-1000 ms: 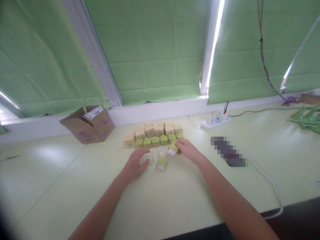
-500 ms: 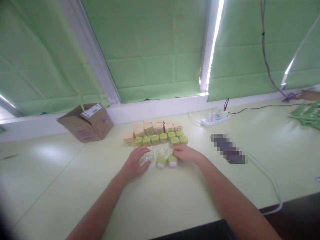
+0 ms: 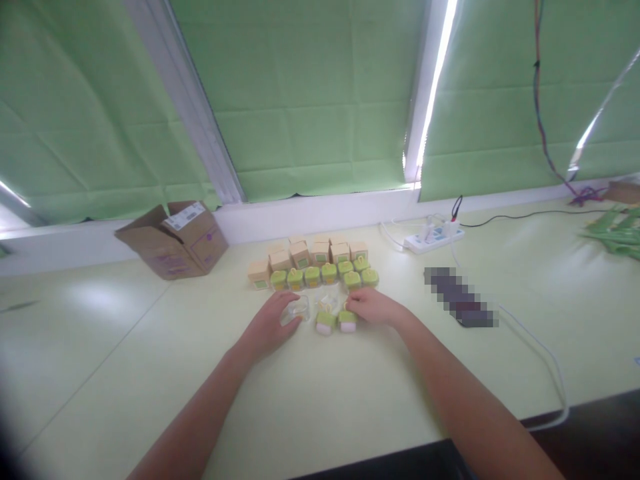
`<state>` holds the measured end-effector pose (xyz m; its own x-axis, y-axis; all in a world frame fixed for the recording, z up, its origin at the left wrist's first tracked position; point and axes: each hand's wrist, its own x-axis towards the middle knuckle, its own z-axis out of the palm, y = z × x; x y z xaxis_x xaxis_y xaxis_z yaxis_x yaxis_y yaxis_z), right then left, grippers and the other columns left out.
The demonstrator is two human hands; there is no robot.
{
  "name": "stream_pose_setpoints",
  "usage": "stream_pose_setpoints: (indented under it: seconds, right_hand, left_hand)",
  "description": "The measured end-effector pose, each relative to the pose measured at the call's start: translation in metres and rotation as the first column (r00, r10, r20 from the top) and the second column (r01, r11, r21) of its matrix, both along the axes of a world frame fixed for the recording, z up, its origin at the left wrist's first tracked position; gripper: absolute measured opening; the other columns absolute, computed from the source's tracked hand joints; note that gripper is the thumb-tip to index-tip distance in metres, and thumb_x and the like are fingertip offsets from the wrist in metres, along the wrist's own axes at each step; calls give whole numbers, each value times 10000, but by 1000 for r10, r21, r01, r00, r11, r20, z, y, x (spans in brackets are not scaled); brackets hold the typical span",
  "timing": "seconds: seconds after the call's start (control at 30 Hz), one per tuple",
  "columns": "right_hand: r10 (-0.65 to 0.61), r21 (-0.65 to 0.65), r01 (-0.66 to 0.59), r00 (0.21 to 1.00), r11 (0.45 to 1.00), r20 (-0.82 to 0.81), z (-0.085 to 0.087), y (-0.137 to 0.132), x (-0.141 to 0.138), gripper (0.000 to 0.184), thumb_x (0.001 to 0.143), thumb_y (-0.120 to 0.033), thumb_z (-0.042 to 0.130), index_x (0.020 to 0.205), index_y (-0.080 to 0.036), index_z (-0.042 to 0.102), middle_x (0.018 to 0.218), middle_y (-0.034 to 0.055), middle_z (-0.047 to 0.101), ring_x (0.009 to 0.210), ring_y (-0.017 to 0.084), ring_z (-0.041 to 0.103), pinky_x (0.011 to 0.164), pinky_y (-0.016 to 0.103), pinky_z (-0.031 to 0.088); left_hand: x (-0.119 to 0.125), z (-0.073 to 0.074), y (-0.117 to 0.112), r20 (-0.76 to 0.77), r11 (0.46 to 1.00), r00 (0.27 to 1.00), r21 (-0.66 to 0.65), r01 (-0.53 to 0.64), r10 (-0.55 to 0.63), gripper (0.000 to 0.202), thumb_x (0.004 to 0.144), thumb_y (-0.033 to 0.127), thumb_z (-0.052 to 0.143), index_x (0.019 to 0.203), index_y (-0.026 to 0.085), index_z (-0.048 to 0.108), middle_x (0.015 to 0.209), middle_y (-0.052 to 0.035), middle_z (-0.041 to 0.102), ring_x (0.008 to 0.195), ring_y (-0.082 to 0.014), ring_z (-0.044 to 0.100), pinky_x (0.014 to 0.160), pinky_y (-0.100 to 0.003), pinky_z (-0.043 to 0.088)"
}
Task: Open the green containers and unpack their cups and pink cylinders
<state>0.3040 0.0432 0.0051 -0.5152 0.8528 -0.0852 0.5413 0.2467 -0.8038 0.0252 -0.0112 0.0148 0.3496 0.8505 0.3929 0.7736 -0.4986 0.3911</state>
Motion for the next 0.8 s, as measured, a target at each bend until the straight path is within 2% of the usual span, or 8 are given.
stream_pose_setpoints:
  seconds: [0.27, 0.47, 0.57, 0.63, 0.8]
  right_hand:
    - [-1, -19, 0, 1000, 1000, -15, -1, 0, 0, 294, 819, -435, 485, 728, -179, 600, 582, -34, 517, 532, 113, 467, 512, 230, 365]
    - [32, -19, -32, 999, 999, -16, 5, -2, 4, 386, 823, -526, 494, 775, -174, 643, 621, -10, 560, 542, 118, 475, 504, 231, 352]
    - [58, 18, -58, 998, 998, 25, 10, -2, 6, 400, 782, -554, 552, 797, -169, 657, 697, 7, 605, 601, 129, 498, 533, 233, 356]
    - [94, 26, -96, 994, 995, 59, 11, -2, 6, 389, 738, -547, 612, 804, -167, 660, 728, 7, 616, 647, 140, 512, 556, 232, 360]
    - [167, 17, -171, 979, 985, 118, 13, -3, 6, 372, 680, -519, 677, 806, -169, 667, 695, -8, 596, 657, 147, 510, 544, 226, 340]
  left_hand:
    - [-6, -10, 8, 7, 997, 997, 6, -77, 77, 381, 809, 231, 570, 1184, 199, 509, 1215, -83, 552, 1154, -229, 499, 1028, -406, 395]
    - [-2, -3, 4, -7, 988, 994, 111, -103, 105, 404, 806, 275, 596, 1190, 194, 503, 1220, -91, 542, 1173, -241, 465, 1048, -409, 353]
    - [3, 4, -1, -1, 980, 994, 163, -112, 114, 258, 832, 277, 561, 1076, 194, 560, 1099, -85, 589, 1085, -234, 504, 980, -394, 394]
    - [7, 7, -5, -9, 987, 997, 146, -71, 73, 144, 856, 275, 523, 957, 195, 588, 971, -71, 616, 983, -215, 539, 907, -360, 426]
    - [18, 14, -16, -82, 999, 995, 7, 51, -50, 176, 889, 265, 455, 803, 205, 597, 774, -39, 606, 781, -170, 554, 753, -292, 434]
